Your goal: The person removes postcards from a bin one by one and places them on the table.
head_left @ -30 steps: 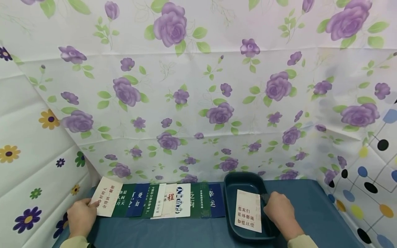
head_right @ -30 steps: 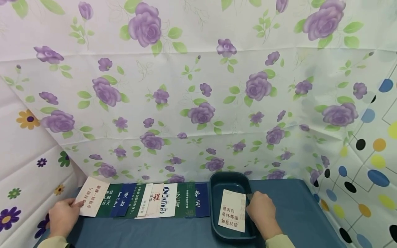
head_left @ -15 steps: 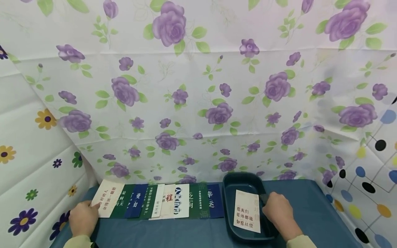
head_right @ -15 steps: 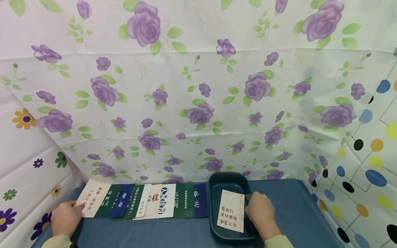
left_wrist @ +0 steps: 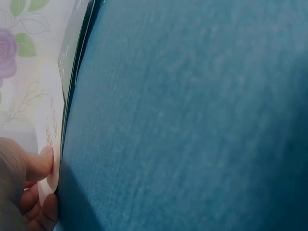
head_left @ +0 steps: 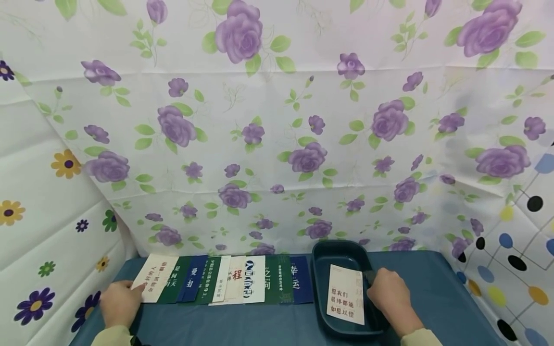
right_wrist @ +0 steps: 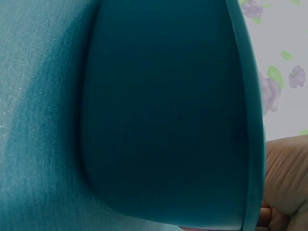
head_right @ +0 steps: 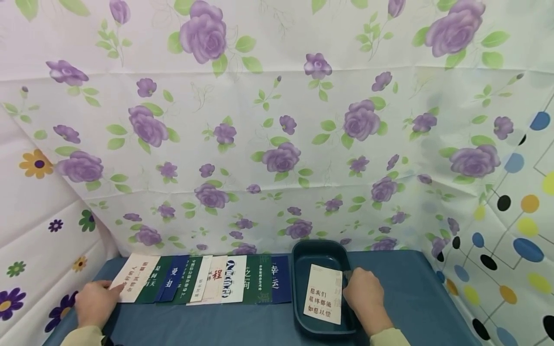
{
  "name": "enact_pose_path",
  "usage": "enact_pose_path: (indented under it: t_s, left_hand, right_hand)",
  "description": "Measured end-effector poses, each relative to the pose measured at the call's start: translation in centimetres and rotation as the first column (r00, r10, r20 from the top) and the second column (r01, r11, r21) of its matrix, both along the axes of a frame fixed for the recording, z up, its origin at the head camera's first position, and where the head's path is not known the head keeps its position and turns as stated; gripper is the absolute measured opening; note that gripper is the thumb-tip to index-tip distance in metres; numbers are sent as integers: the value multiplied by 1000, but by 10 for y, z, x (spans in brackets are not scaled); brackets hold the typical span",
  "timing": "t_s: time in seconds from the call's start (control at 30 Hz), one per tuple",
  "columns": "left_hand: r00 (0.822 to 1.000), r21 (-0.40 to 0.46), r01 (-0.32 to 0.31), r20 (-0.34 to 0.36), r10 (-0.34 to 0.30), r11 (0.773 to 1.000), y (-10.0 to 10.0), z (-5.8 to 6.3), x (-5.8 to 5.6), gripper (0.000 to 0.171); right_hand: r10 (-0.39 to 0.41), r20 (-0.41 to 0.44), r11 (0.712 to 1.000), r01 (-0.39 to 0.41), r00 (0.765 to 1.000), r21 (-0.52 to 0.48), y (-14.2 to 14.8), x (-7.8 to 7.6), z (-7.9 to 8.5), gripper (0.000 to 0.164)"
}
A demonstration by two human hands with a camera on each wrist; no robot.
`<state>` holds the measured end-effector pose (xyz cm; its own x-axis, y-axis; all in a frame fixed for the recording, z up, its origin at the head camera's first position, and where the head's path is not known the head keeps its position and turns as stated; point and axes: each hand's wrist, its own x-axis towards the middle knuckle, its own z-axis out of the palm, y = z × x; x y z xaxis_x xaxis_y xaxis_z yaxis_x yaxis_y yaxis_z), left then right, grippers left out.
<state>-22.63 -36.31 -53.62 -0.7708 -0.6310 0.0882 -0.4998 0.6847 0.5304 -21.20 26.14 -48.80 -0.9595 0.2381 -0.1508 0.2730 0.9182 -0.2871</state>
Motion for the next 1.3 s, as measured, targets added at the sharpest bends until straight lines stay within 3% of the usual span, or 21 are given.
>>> enact_pose_path:
  t_s: [0.3,0.6,0.77,0.93,1.07,1.13,1.23,1.3]
  left_hand:
    - [998,-42,-5,66,8,999,-2,-3,0,38]
    - [994,-113,58,97,-47,992,-1,-2,2,33]
    - [995,-102,17,104,-6,995,3,0,2,34]
    - [992,-121,0,122,15,993,13,11,5,34]
    - [999,-161,48,12,-47,986,32,28,3,33]
    - [993,-176,80,-70,-93,981,46,38,1,33]
    - [962,-206,137,-204,-179,969,73,55,0,31]
    - [922,-254,170,-301,-245,952,91,66,0,30]
  right_hand:
    - [3,-28,1000,-2,1000,16,-1,1,1,24]
    - [13,-28,1000,-13,1000,4,1,1,3,23]
    - [20,-23,1000,-20,1000,-6,2,1,2,21]
    - [21,-17,1000,-21,1000,-9,3,2,-1,19]
    - [21,-25,1000,-21,999,-6,4,1,-1,20]
    - [19,-28,1000,-19,999,-4,4,0,-1,21]
    - [16,-26,1000,-16,1000,-6,3,0,-1,20]
    - [19,-21,1000,-19,1000,-10,2,0,0,19]
